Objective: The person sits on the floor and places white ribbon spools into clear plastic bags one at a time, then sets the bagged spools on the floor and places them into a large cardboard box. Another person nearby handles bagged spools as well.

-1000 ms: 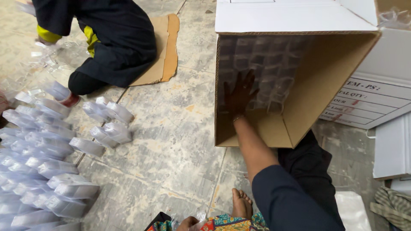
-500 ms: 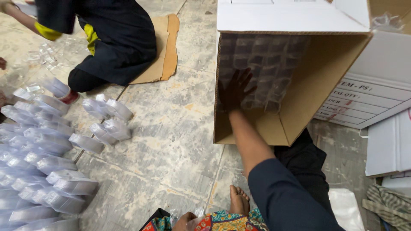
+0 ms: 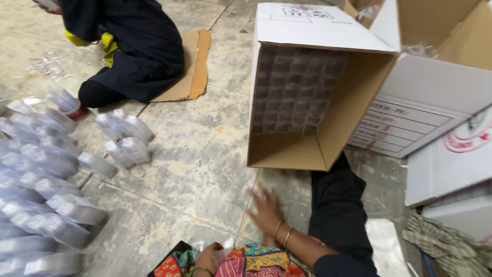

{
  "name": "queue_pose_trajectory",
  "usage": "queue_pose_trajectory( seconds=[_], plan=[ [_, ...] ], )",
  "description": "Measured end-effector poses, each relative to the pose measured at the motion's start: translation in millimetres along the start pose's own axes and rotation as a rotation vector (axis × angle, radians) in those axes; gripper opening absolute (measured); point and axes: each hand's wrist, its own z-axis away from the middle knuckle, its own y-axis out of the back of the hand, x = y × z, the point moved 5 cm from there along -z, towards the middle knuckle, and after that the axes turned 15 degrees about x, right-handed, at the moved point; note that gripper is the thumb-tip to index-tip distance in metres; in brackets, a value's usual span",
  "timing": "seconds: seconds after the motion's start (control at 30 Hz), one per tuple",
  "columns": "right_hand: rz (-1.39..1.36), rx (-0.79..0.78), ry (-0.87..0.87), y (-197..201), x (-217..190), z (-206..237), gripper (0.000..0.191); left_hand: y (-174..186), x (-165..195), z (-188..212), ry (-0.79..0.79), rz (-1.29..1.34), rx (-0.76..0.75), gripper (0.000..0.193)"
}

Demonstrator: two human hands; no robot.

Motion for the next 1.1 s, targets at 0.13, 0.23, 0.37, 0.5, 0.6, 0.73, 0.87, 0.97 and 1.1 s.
queue_pose_trajectory(
  seconds=[0.13,0.23,0.37,0.5,0.6,0.73,0.87,0.97,1.1],
  plan=[
    [0.013,-0.443,0.162,-8,-13,47,0.063,13,9,13,-0.045,0.026,0.192,0.03],
    [-0.059,-0.323,0.173,0,-18,40,0.059,25,6,26,0.022,0.064,0.258,0.028],
    [-0.04,-0.283,0.211,14,-33,37,0.059,55,13,46,0.025,0.141,0.464,0.02],
    [0.003,-0.287,0.192,32,-49,47,0.049,90,23,48,0.146,0.085,0.546,0.023],
    [0.071,-0.369,0.145,40,-55,60,0.04,135,45,48,-0.154,0.286,0.848,0.019],
    [-0.075,-0.174,0.241,57,-69,71,0.048,177,51,52,-0.252,0.514,0.909,0.016],
    [-0.164,-0.291,0.276,62,-72,76,0.054,192,41,67,-0.304,0.637,0.945,0.013],
    [-0.086,-0.51,0.193,64,-70,70,0.047,185,17,76,-0.091,0.588,0.928,0.012],
    [-0.126,-0.465,0.241,78,-90,43,0.052,189,-11,91,0.0,0.454,1.005,0.007]
  ],
)
